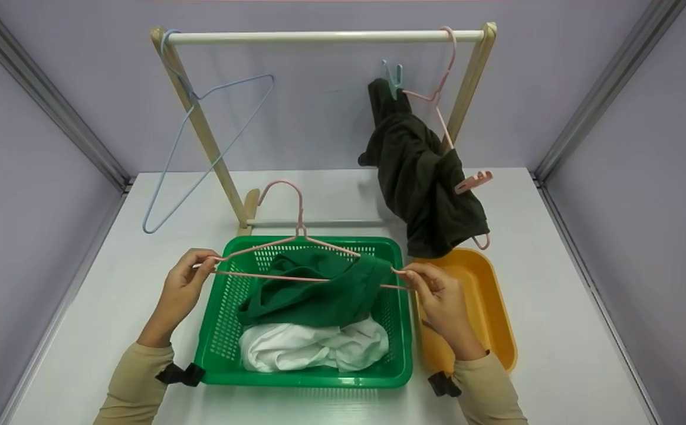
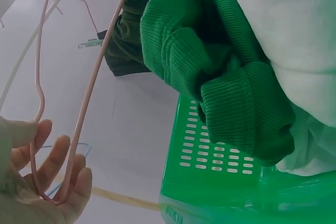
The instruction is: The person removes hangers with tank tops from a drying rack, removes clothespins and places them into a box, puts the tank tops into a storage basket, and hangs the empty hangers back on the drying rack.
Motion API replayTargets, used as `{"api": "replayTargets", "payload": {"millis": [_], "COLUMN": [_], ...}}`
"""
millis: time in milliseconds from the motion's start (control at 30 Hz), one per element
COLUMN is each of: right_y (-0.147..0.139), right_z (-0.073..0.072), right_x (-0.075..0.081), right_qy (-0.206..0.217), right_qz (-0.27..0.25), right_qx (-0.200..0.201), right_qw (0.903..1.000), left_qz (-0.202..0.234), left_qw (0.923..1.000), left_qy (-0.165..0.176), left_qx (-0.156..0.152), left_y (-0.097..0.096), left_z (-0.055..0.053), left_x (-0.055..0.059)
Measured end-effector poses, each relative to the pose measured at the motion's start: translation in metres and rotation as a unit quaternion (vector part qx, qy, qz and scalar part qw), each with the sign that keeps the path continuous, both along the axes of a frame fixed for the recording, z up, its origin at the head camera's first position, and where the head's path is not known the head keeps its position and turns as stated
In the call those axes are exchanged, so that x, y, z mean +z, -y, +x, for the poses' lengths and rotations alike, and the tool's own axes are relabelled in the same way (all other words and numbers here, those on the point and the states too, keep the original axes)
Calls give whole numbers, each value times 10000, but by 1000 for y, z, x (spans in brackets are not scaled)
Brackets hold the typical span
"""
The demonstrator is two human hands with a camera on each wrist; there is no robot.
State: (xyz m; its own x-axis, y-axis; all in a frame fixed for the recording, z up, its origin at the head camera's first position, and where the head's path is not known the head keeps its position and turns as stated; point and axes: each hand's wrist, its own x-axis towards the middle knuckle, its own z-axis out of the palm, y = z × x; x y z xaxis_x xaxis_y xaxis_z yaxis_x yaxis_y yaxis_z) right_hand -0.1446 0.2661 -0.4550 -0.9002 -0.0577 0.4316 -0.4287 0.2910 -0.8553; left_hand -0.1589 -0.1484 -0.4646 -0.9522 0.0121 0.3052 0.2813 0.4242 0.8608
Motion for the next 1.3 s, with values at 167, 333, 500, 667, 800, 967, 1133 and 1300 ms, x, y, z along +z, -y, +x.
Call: {"api": "replayTargets", "payload": {"millis": [167,333,500,667,800,967,1133,1300], "right_y": [2,4,6,7,11,16,18,18], "right_z": [0,0,0,0,-1,-3,-3,-4], "right_x": [-3,-6,-6,-5,-3,-1,1,1], "right_qy": [-215,-429,-422,-405,-371,-283,-474,-619], "right_qz": [70,37,74,-53,-47,-155,-125,175], "right_qx": [167,384,336,474,545,612,431,113], "right_qw": [9996,9983,9985,9980,9978,9976,9979,9979], "left_qz": [218,649,844,910,863,865,900,915], "left_qw": [9995,9966,9943,9937,9944,9945,9943,9942], "left_qy": [7,43,-4,-18,-71,-59,30,55], "left_qx": [207,500,648,648,604,595,578,563], "left_y": [-1,-1,1,2,1,0,0,0], "left_z": [0,0,-2,-1,-1,-1,0,0], "left_x": [0,2,2,1,2,3,4,4]}}
